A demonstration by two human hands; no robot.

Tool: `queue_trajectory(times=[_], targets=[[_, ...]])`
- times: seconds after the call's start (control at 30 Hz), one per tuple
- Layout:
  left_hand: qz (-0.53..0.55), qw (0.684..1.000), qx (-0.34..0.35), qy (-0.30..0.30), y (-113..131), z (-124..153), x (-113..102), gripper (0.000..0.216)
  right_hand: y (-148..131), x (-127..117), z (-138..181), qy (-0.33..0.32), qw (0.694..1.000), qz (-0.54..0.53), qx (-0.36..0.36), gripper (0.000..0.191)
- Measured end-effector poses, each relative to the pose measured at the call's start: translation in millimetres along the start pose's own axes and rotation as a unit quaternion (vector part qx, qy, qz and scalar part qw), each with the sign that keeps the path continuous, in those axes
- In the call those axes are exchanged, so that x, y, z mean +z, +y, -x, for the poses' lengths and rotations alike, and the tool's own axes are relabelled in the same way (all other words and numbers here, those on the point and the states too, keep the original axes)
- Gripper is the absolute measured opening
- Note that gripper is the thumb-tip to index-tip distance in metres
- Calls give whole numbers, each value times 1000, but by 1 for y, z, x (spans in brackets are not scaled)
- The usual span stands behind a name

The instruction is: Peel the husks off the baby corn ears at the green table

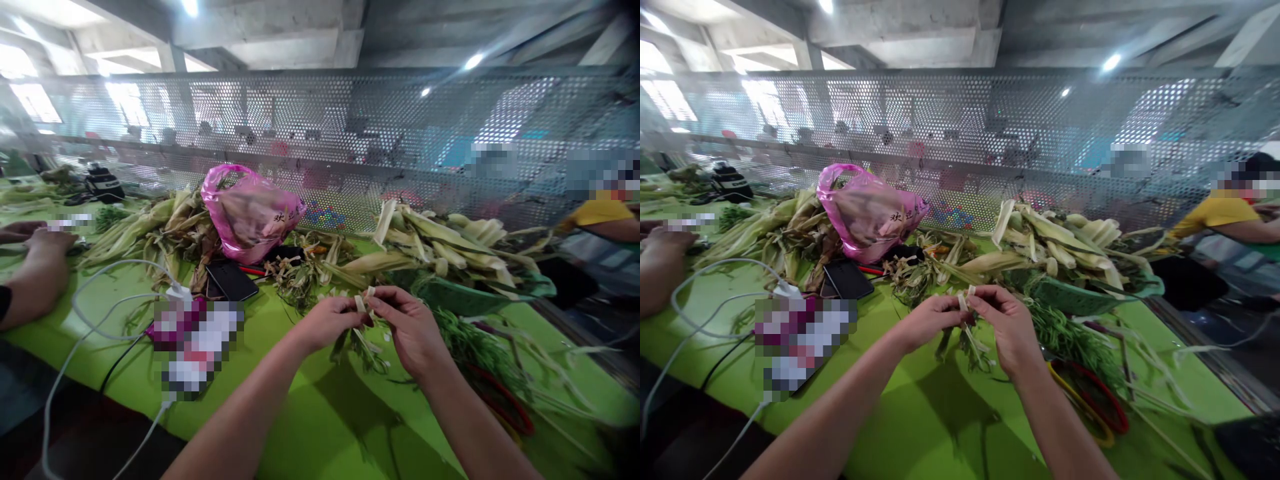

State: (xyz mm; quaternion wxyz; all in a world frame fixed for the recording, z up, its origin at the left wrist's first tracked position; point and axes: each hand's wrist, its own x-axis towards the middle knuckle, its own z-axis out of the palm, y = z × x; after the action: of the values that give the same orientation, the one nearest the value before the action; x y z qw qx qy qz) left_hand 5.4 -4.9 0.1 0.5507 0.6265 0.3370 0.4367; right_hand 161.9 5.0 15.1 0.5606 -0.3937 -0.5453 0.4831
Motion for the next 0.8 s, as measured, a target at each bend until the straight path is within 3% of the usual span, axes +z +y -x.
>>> queue_trajectory(times=[0.27, 0.43, 0.5, 0.63, 0.8], targets=[[95, 991, -82, 39, 5, 2, -2, 17, -10, -2, 4, -115, 985, 103, -80, 15], [131, 984, -109, 43, 3, 1, -4, 19, -13, -6, 4, -85, 961, 187, -184, 10], [148, 980, -122, 45, 2, 1, -4, 19, -16, -6, 6, -97, 955, 200, -195, 9], [134, 982, -128, 35, 1, 3, -6, 17, -21, -5, 8, -163, 946, 223, -170, 6], [49, 994, -93, 32, -2, 1, -4, 16, -21, -8, 6, -160, 910, 321, -209, 9]])
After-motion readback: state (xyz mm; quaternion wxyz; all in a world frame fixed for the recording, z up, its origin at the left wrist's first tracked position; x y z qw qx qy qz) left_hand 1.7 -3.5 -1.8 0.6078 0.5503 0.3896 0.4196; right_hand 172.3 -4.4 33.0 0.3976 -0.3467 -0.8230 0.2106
